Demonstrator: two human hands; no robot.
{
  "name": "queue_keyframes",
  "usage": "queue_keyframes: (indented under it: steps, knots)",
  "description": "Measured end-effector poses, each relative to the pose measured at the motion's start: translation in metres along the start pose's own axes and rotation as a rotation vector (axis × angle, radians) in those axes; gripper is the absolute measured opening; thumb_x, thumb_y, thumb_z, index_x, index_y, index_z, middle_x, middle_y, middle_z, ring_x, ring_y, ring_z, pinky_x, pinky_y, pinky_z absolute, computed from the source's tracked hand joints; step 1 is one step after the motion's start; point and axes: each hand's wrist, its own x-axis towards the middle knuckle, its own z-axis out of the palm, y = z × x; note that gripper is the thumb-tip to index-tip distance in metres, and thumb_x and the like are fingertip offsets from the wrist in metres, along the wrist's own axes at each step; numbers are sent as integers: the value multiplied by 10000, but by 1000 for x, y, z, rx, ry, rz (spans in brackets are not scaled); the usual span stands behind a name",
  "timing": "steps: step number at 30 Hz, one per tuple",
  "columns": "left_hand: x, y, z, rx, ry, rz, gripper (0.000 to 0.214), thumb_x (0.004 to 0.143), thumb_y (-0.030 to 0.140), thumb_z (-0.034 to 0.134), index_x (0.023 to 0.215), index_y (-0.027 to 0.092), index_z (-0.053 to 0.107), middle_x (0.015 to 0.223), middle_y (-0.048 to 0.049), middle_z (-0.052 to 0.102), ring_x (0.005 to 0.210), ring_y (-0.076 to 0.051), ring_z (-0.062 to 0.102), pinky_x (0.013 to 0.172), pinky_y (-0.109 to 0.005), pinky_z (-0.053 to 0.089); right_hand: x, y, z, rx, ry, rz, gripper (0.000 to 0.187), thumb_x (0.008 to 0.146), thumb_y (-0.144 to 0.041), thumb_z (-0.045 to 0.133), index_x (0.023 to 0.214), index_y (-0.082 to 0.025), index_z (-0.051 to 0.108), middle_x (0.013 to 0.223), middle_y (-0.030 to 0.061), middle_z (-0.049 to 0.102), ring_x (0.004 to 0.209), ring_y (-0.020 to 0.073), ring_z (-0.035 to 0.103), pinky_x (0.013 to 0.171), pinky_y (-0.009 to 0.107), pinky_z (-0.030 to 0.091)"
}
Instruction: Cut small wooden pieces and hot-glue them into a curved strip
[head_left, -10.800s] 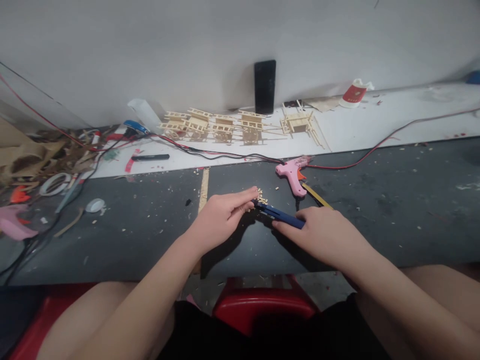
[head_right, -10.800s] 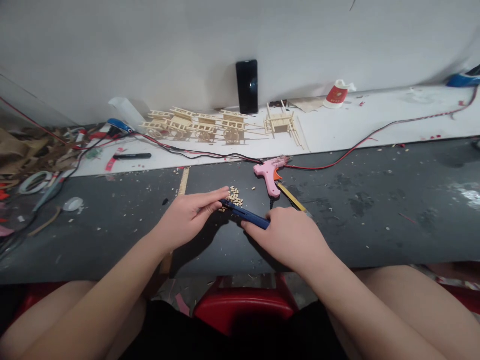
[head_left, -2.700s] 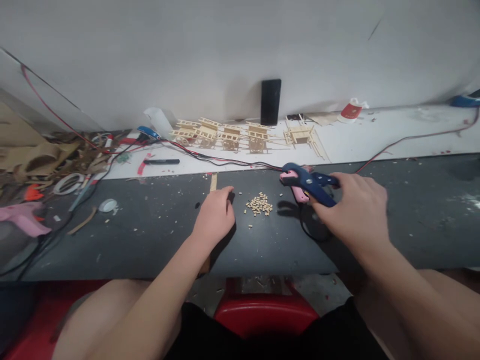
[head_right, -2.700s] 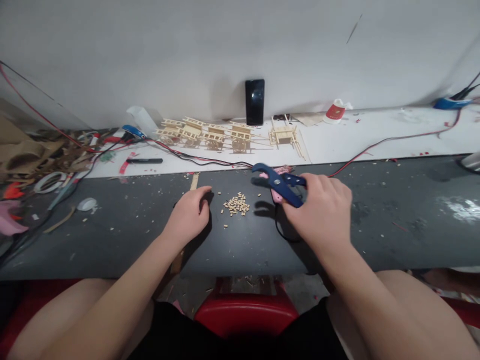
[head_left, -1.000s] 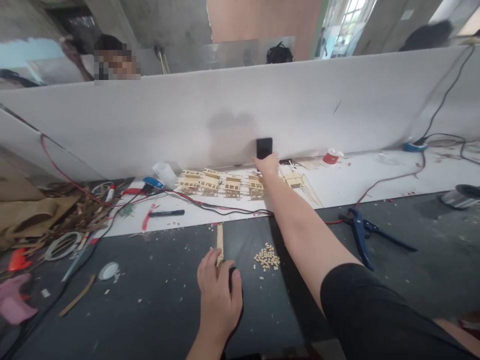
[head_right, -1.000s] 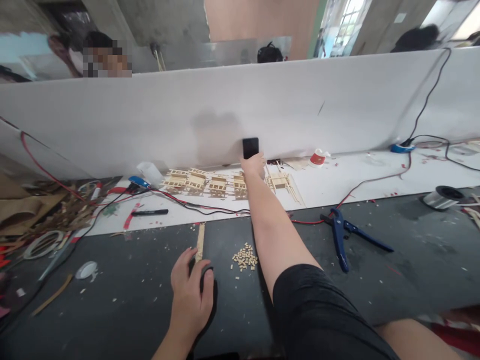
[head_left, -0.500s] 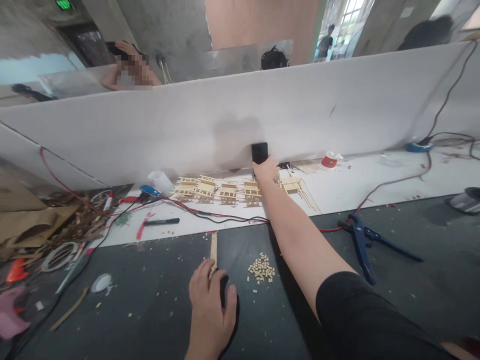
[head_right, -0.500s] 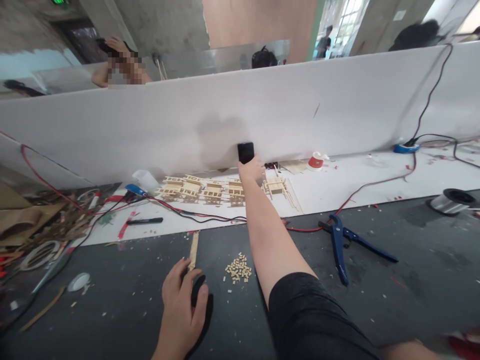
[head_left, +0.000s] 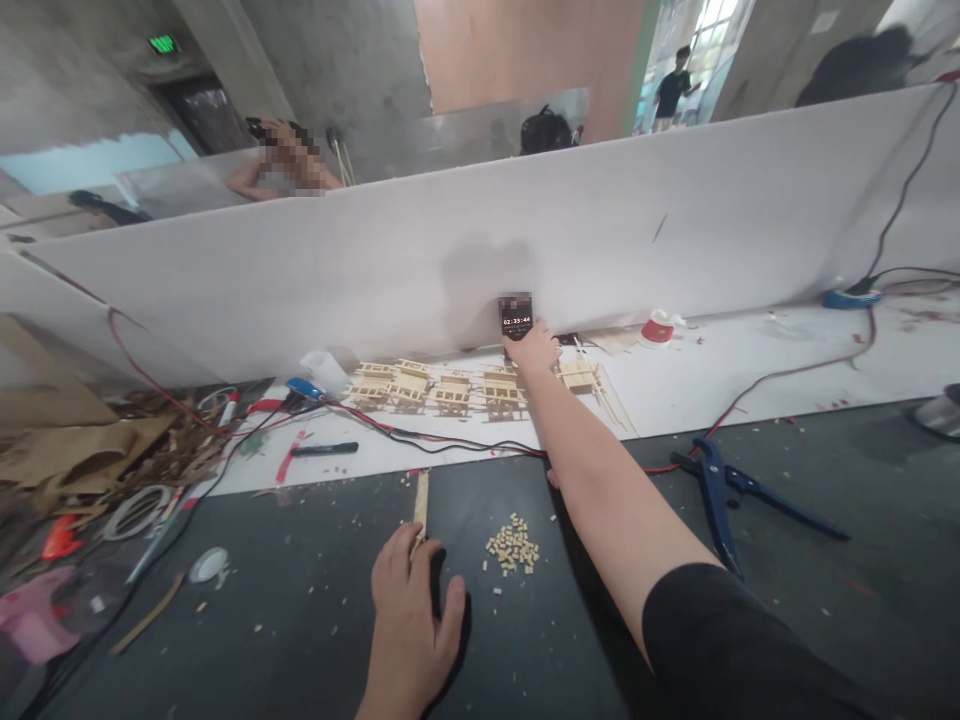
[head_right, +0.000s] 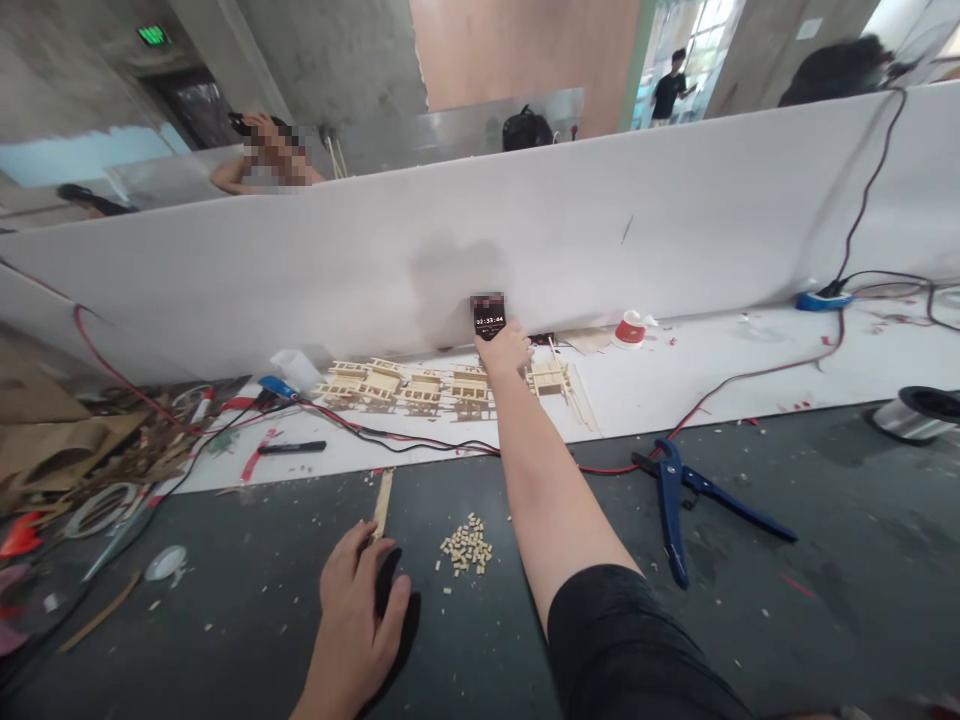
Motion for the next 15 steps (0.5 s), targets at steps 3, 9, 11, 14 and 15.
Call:
queue_keyframes:
  steps: [3,9,11,14,15]
  knots:
    - [0,4,1,-2,3,-19,237,1058,253,588,1289,207,616,1524,-231,599,1483,-443,547,1176,-668,479,6,7,-1,-3,-38,-29,457,1073,-425,760,1464,-204,675,1479,127,694,1252,303,729,1037,542,641]
    - [2,2,-1,3,-11,7,256,1037,259,631,1287,203,633,1500,-231,615,1445,-440,575,1152,-657,508,11,11,1,17,-87,-59,446,1073,-422,760,1453,-202,680,1464,124,702,1236,297,735,1026,534,646]
    - [2,1,-2,8,-19,18,262,1036,255,636,1292,200,630,1498,-234,613,1435,-438,582,1141,-656,519,10,11,4,31,-83,-51,450,1073,-423,760,1457,-202,678,1467,125,701,1237,298,734,1027,535,646]
    - [3,2,-2,13,-27,18,250,1044,250,628,1287,198,618,1495,-237,605,1425,-433,586,1127,-652,534,8,9,9,51,-66,-16,458,1073,-425,760,1464,-204,674,1476,126,696,1245,301,731,1031,539,644]
    - [4,3,-3,15,-27,15,245,1046,248,623,1285,196,614,1494,-239,602,1426,-433,584,1127,-653,535,8,8,11,57,-60,-3,459,1073,-426,760,1466,-204,673,1478,127,694,1247,302,730,1032,541,643]
